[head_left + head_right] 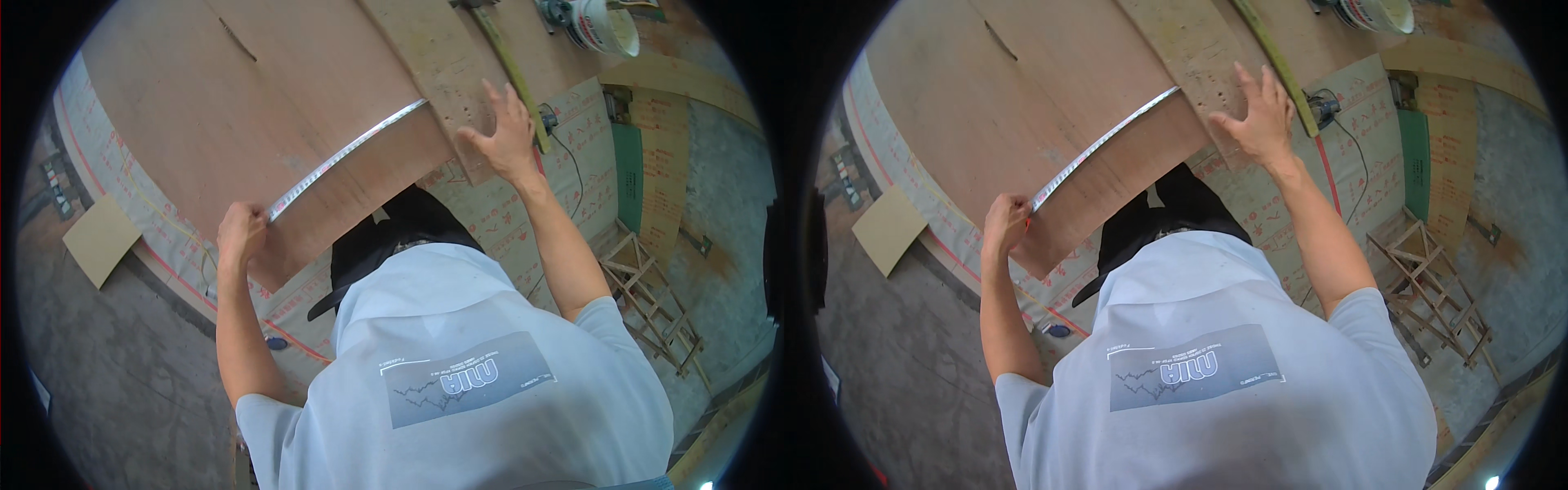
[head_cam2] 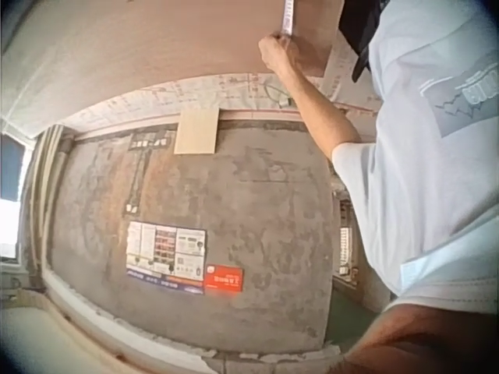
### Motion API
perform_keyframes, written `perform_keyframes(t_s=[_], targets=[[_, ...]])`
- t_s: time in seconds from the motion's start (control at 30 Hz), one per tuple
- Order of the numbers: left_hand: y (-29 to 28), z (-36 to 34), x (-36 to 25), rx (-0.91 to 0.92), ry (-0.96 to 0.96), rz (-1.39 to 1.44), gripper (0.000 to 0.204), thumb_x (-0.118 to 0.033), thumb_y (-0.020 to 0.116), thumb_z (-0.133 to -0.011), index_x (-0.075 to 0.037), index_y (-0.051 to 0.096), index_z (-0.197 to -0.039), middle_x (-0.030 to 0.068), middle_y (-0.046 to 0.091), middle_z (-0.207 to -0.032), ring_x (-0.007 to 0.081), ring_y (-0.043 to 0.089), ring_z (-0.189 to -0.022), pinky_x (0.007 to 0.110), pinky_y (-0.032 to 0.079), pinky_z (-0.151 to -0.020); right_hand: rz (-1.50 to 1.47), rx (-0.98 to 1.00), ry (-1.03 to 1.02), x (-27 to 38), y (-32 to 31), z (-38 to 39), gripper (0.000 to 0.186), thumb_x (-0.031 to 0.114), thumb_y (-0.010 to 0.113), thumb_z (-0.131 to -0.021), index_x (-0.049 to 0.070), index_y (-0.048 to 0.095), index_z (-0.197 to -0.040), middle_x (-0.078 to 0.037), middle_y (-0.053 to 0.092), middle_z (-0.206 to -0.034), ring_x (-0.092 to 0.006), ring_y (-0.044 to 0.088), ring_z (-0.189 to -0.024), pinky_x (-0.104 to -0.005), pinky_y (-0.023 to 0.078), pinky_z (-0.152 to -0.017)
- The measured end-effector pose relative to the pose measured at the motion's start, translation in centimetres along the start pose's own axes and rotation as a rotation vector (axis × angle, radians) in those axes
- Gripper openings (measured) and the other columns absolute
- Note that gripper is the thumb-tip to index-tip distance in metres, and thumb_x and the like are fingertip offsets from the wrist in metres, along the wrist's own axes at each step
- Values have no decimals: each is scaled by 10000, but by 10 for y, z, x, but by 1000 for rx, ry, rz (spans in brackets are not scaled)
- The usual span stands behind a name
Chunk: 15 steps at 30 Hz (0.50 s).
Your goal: Measuring and cutting wooden panels and hammering wood pieces to a board in a workshop setting.
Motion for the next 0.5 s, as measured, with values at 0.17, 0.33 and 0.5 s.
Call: perform_keyframes(t_s=[0.17,0.33,0.5], targets=[[2,0,2,16,15,76,225,-204,581,-855,5,663,-843,183,610,-720,308,615,-705,411,478,-684,34,-169,133,-82,-27,-40,710,413,716,-822,128,443,-1412,-222,477,-1397,-377,457,-1285,-431,355,-1054],[1,1,2,19,8,66,223,-214,575,-862,-24,693,-858,176,656,-746,321,662,-750,417,498,-711,-59,3,25,-103,-24,-58,538,260,659,-833,26,505,-1292,-165,654,-1107,-312,628,-1019,-322,483,-886],[0,1,1,22,12,48,221,-208,576,-840,-21,693,-843,186,655,-754,337,659,-757,423,499,-703,-904,364,422,-91,-16,-25,368,52,598,-791,-18,583,-1153,-39,594,-833,-130,584,-719,-283,499,-652]])
Point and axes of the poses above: each hand's wrist, its own z-axis away from the middle knuckle, its own y-axis out of the palm, x = y × z, the point moved 8 cm from there along -z, towards the middle knuckle
